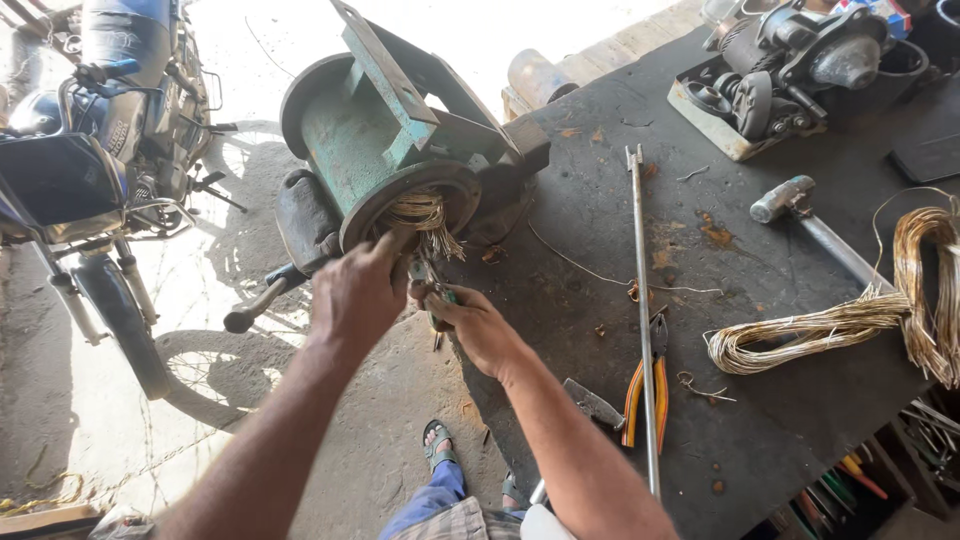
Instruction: The person uses wire cutters to repeatedly snip copper wires protruding from a cylindrical metal component clamped in a bench vise. The person adjusts the component and continues cutting until the wires are shortened, then removes the component from the vise.
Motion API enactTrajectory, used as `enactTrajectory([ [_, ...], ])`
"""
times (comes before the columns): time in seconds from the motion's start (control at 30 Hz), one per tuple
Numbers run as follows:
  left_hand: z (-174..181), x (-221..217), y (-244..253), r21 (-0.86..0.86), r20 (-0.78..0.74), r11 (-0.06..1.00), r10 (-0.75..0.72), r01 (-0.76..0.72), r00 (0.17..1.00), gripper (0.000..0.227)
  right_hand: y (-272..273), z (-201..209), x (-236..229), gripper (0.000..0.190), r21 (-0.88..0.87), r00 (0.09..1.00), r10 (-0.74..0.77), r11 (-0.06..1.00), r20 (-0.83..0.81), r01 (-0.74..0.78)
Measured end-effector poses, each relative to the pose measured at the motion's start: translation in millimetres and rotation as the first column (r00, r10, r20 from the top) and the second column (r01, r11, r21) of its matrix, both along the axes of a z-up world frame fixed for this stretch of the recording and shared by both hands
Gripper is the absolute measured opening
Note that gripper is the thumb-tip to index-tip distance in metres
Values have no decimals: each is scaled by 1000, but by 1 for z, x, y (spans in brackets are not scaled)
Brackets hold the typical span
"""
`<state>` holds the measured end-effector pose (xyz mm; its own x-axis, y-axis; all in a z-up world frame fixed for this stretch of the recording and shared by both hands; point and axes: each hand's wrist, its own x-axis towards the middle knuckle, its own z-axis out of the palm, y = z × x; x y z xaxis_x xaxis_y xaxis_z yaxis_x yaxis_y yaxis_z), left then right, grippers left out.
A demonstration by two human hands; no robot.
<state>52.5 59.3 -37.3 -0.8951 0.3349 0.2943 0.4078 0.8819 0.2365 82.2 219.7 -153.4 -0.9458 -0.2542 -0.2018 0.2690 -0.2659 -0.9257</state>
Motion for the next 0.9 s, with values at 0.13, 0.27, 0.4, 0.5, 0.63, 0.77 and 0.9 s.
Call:
enactTrajectory([
  [0.13,17,-12,4,-213,23,976,56,-50,998,29,-15,-1,-12,36,-171,999,-31,985,14,33],
  [0.27,14,-18,10,-342,54,939,55,-34,997,39,-15,-11,-17,35,-328,999,-40,943,29,47],
  [0.4,6,-28,11,-371,87,927,89,-50,992,22,-27,-17,-22,36,-334,999,-9,942,37,20],
  [0.5,-3,-38,27,-384,170,921,141,-67,975,17,-25,-25,-23,38,-374,1000,-1,927,20,8],
  [0.63,-14,-44,33,-367,169,926,156,-85,973,17,-29,-39,-26,43,-388,995,-29,919,99,65],
  [0.77,-20,-50,38,-371,183,918,219,-139,958,17,-29,-51,-30,47,-399,994,-35,914,104,74],
  [0.9,-8,-48,39,-372,220,920,219,-126,951,18,-29,-47,-25,44,-404,994,-49,911,93,83],
])
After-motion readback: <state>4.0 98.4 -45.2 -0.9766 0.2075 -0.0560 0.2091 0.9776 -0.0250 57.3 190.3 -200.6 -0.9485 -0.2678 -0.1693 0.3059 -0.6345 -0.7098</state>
